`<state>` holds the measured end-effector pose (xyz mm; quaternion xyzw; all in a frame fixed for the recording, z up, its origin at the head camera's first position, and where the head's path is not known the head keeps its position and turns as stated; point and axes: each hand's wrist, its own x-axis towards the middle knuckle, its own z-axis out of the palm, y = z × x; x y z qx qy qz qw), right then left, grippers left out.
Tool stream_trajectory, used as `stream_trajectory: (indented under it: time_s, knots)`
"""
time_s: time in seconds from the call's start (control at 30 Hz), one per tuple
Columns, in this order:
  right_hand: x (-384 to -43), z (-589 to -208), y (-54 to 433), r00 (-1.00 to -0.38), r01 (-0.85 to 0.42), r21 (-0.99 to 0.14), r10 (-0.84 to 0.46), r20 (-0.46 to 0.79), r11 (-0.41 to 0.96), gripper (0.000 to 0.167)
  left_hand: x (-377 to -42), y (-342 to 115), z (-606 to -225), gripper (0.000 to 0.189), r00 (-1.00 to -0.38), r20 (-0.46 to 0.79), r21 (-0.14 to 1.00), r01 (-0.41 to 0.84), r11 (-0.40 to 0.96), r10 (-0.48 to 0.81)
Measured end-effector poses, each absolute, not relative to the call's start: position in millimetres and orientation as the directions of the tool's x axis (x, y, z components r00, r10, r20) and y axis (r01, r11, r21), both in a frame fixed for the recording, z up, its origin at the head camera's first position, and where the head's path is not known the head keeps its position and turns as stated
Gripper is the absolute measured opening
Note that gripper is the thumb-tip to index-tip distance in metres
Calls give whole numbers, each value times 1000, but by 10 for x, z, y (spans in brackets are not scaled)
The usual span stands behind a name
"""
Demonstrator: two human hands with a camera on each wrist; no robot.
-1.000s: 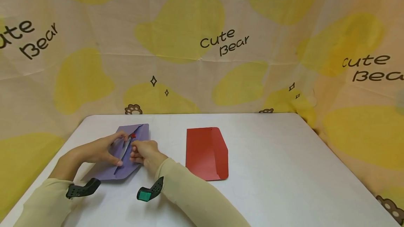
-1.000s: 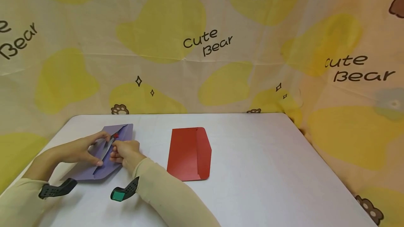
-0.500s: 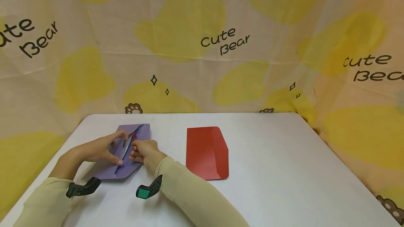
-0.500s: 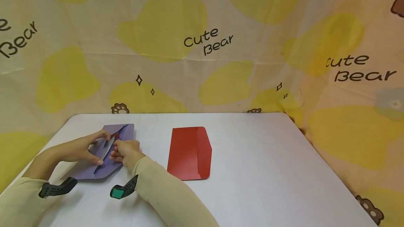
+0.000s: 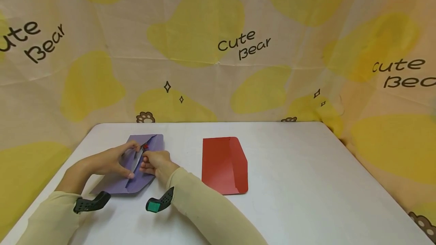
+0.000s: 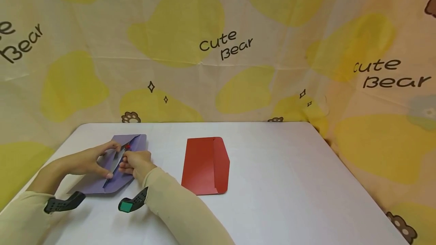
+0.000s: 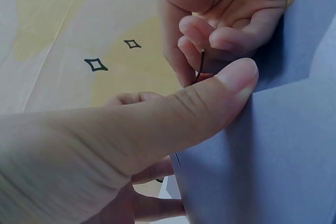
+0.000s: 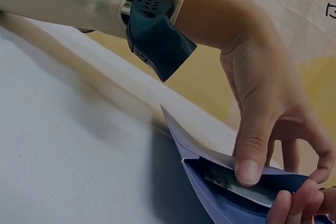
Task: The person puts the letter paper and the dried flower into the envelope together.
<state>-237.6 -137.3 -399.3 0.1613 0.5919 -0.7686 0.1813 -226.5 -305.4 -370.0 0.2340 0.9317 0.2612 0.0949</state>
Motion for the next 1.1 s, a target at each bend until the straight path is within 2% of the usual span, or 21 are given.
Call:
stream_trajectory:
  time_s: [0.6,1.1]
  knots:
    - [-2354,-3984,-1447,-876,476,-849,-32,-482,-232,29,-2273,-3052,-3707,75,-864,-42,541,402,739,501]
    - [-2352,-3976,-1461,-873,483,-846,-51,-485,-224,32,-2260,-3041,-3707,73,-865,-41,531,405,744,500]
